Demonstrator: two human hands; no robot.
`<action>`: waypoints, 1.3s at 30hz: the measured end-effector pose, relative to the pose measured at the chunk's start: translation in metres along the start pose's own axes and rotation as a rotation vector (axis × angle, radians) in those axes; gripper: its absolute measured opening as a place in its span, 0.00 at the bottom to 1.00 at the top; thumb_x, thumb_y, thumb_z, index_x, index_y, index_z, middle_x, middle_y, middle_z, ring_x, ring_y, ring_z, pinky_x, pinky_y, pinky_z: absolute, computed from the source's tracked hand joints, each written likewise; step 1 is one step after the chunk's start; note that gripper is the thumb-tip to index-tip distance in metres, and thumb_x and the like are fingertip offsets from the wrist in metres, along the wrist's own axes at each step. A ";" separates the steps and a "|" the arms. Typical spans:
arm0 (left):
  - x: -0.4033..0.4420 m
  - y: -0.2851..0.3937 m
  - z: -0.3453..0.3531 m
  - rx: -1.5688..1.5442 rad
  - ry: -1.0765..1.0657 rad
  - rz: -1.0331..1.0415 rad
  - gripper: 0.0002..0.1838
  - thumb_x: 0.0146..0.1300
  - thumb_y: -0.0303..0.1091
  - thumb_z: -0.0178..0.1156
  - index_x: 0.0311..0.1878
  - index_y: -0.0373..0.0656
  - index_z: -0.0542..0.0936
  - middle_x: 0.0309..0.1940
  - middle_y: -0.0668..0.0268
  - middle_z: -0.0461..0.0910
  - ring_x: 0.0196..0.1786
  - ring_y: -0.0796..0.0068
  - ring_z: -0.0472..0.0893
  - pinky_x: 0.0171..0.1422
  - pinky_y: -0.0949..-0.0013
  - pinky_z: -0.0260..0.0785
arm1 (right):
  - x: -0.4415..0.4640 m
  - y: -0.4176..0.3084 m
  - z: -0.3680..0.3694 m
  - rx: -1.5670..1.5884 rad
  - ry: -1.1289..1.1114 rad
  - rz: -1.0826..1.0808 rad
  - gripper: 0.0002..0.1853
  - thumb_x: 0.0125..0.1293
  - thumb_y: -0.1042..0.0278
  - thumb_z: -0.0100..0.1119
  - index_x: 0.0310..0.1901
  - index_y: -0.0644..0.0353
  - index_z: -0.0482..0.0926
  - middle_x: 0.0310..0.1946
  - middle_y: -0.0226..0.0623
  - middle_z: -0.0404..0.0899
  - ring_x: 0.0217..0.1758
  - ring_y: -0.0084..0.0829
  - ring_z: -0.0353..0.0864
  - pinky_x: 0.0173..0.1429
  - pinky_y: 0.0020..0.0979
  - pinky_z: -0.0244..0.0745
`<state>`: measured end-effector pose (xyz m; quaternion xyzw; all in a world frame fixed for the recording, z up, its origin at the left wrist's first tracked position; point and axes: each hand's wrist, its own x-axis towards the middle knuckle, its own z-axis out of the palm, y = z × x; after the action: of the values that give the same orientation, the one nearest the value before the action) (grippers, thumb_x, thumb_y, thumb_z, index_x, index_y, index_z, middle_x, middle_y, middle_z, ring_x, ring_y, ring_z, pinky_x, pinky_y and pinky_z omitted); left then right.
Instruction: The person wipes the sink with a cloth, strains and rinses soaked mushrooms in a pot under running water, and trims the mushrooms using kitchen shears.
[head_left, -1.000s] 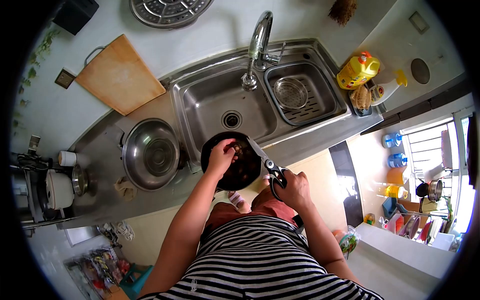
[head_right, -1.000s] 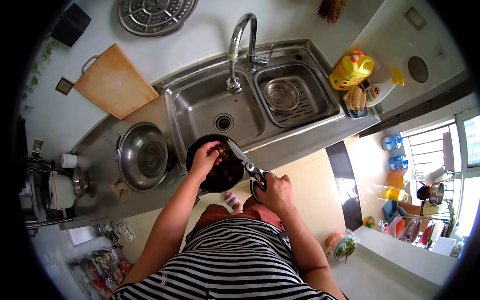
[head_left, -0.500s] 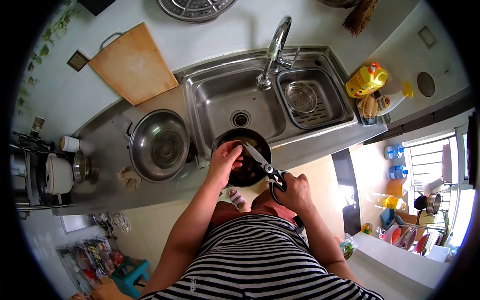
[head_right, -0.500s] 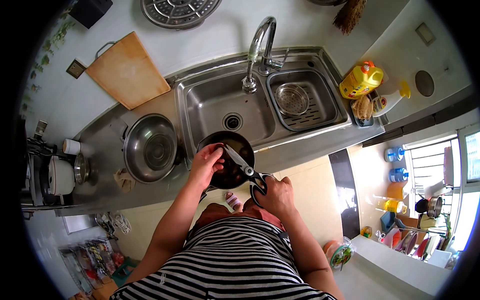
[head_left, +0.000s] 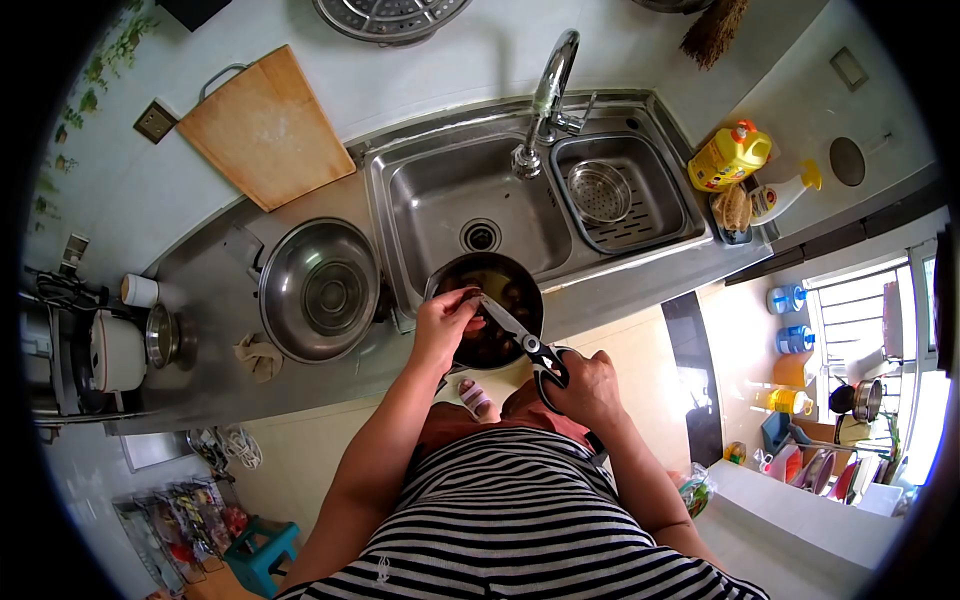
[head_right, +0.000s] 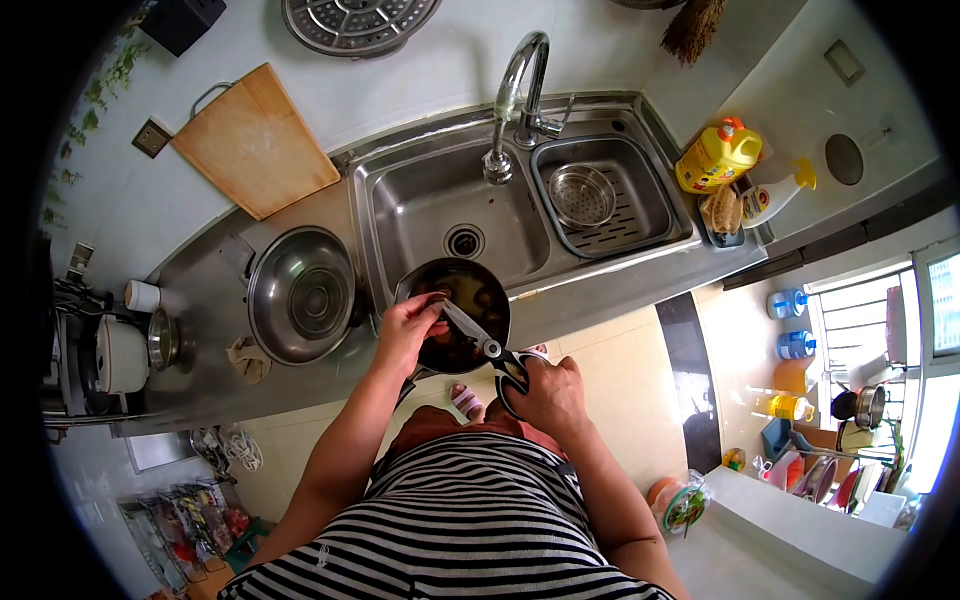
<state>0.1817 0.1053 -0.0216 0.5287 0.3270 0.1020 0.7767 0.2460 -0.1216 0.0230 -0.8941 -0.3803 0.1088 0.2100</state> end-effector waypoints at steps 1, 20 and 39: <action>-0.001 0.001 0.001 -0.032 -0.007 -0.008 0.15 0.66 0.29 0.57 0.53 0.33 0.77 0.38 0.65 0.80 0.32 0.79 0.80 0.39 0.77 0.77 | -0.001 0.000 0.001 -0.004 -0.003 0.001 0.15 0.46 0.58 0.65 0.28 0.59 0.74 0.16 0.39 0.77 0.20 0.42 0.76 0.41 0.36 0.67; -0.004 -0.001 -0.006 -0.204 -0.047 -0.093 0.13 0.67 0.32 0.56 0.50 0.32 0.77 0.44 0.61 0.80 0.43 0.73 0.81 0.52 0.68 0.77 | 0.002 -0.007 0.008 -0.135 0.011 0.009 0.18 0.48 0.54 0.64 0.30 0.60 0.72 0.18 0.39 0.78 0.20 0.39 0.76 0.40 0.37 0.64; 0.001 0.003 -0.006 -0.280 -0.048 -0.178 0.12 0.66 0.35 0.58 0.47 0.38 0.79 0.42 0.61 0.82 0.42 0.69 0.82 0.51 0.65 0.77 | 0.010 -0.010 0.011 -0.164 -0.048 0.015 0.19 0.50 0.53 0.63 0.28 0.62 0.71 0.17 0.41 0.78 0.20 0.39 0.76 0.42 0.35 0.65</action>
<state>0.1796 0.1120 -0.0207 0.3865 0.3363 0.0648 0.8563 0.2423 -0.1051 0.0172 -0.9083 -0.3862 0.1001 0.1259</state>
